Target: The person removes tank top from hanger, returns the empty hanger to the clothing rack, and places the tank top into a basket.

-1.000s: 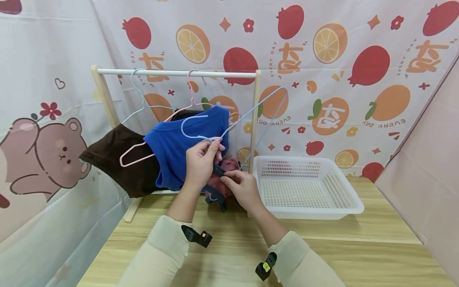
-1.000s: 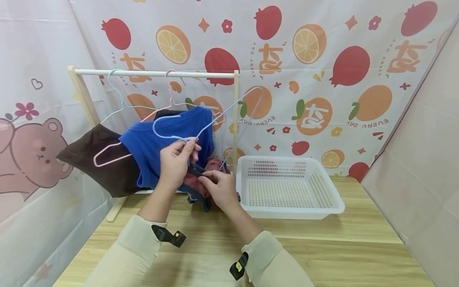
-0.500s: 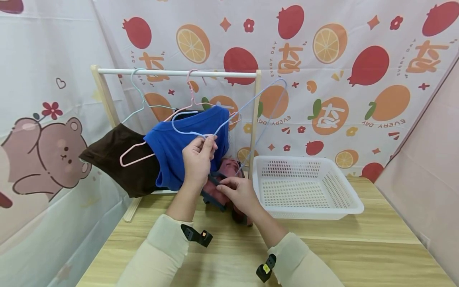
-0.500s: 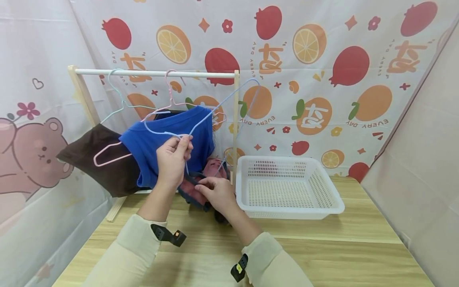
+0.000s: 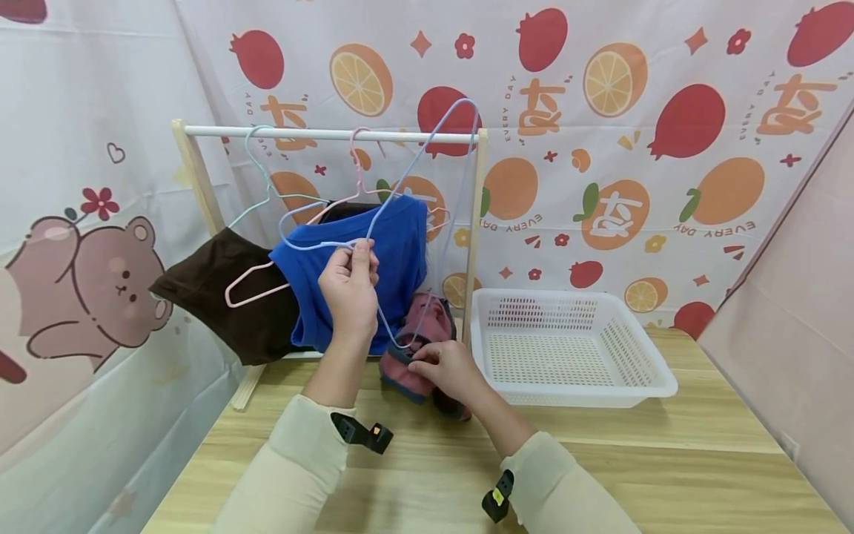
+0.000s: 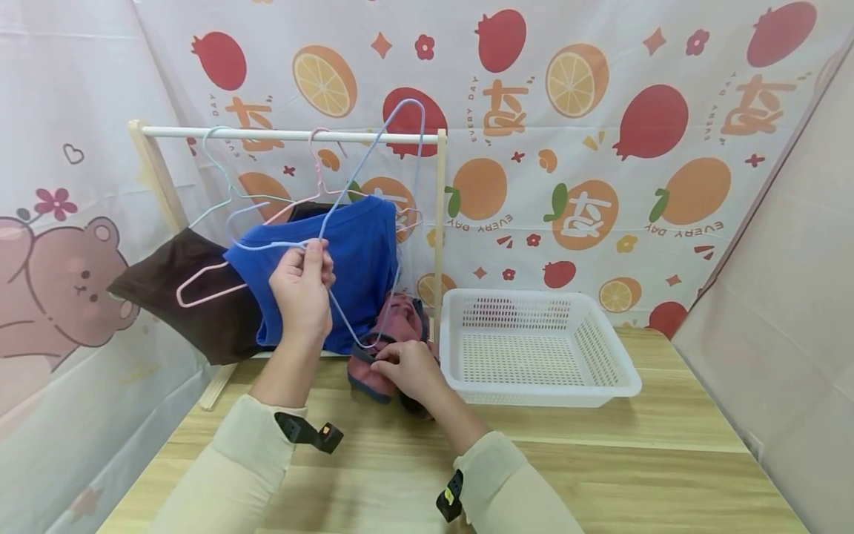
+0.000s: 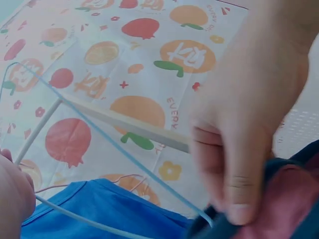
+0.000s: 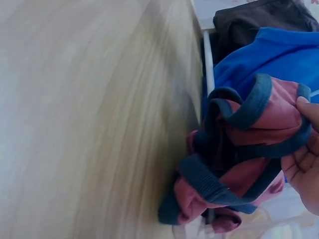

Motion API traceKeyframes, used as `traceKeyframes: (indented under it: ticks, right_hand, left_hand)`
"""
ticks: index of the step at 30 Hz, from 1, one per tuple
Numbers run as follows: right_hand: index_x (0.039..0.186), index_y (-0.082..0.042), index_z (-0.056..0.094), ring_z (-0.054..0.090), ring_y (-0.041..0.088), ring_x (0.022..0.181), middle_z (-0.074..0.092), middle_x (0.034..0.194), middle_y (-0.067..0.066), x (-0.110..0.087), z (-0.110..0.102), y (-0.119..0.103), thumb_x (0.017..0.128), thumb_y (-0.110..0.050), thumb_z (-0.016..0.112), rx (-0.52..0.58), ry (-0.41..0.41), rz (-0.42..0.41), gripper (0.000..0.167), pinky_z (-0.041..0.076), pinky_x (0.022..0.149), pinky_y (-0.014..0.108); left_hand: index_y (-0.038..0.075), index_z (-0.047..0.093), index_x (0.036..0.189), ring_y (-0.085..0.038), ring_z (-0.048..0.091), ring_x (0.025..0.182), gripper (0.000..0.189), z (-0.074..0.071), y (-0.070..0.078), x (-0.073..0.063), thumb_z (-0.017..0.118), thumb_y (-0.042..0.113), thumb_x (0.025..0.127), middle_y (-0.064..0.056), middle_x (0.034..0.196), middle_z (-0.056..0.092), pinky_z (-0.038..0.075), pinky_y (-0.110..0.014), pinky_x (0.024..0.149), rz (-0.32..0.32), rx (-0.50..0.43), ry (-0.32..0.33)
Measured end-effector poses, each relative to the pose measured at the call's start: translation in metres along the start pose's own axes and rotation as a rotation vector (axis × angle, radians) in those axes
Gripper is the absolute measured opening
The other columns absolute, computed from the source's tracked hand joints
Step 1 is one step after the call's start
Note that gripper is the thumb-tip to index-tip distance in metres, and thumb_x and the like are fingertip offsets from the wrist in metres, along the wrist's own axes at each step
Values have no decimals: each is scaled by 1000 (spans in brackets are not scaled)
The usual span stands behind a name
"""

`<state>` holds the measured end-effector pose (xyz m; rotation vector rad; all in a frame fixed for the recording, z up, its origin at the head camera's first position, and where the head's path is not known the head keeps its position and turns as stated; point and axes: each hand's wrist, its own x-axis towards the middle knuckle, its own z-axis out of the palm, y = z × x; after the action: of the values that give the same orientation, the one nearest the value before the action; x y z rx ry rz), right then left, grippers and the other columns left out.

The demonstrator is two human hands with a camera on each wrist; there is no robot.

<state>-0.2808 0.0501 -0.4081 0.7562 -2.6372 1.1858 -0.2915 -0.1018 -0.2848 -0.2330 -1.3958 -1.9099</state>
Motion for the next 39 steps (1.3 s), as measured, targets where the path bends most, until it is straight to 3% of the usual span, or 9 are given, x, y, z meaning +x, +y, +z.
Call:
traceKeyframes:
  ticks: [3,10,19,24,26,28,31,33,39]
  right_hand:
    - [90,-16,78,61,2,73,74,84,-6,-1,1,4,89,-26,73,-59,-32,1,11,48,65,19]
    - [92,-15,78,61,1,71,74,85,-5,-2,1,9,90,-24,72,-97,-67,10,10,49,64,19]
    - [94,-13,78,63,5,74,75,92,0,-3,-7,8,91,-22,71,-44,26,33,12,50,65,22]
    - [96,-13,78,63,4,75,75,94,0,-4,-8,7,92,-24,71,-36,20,45,14,50,65,22]
    - [96,-13,78,61,4,73,75,94,-1,-4,-8,7,92,-24,70,-36,13,52,14,50,64,21]
    - [97,-13,77,60,3,71,74,95,-1,-4,-8,7,92,-25,70,-34,9,66,14,49,62,21]
    - [97,-14,77,58,3,69,74,93,-1,-5,-8,6,92,-24,70,-20,4,71,14,48,60,21]
    - [97,-14,77,58,3,67,74,92,-2,-5,-8,6,92,-25,70,-14,-3,74,14,48,59,21]
    - [96,-14,78,56,2,63,73,89,-2,-8,-9,6,92,-25,70,0,-8,64,13,47,57,21]
  left_hand:
    - [6,64,83,-9,46,58,23,-1,3,2,56,17,101,3,71,58,41,-17,55,9,51,22]
    - [3,60,75,-7,45,55,25,-4,8,4,55,6,100,5,69,58,38,-16,52,39,168,65]
    - [-1,59,64,-9,40,52,40,-9,1,6,62,19,98,-5,58,49,31,-22,50,159,366,51]
    - [-2,59,63,-8,40,51,38,-9,-1,6,63,16,96,-6,57,51,30,-21,50,191,440,36]
    - [-2,58,62,-10,39,51,38,-6,-1,9,63,16,96,-8,58,52,28,-22,50,198,485,16]
    - [0,65,66,-11,43,54,34,-3,-1,13,63,16,96,-9,65,62,27,-23,51,203,539,-10]
    - [-1,65,65,-14,51,58,36,3,1,19,62,18,96,-7,84,74,26,-26,51,214,627,-63]
    - [1,72,73,-18,57,62,30,7,2,23,62,18,96,-6,93,76,27,-28,51,230,674,-97]
    - [4,75,89,-24,54,58,28,24,4,35,57,23,100,-12,66,64,31,-33,52,256,800,-174]
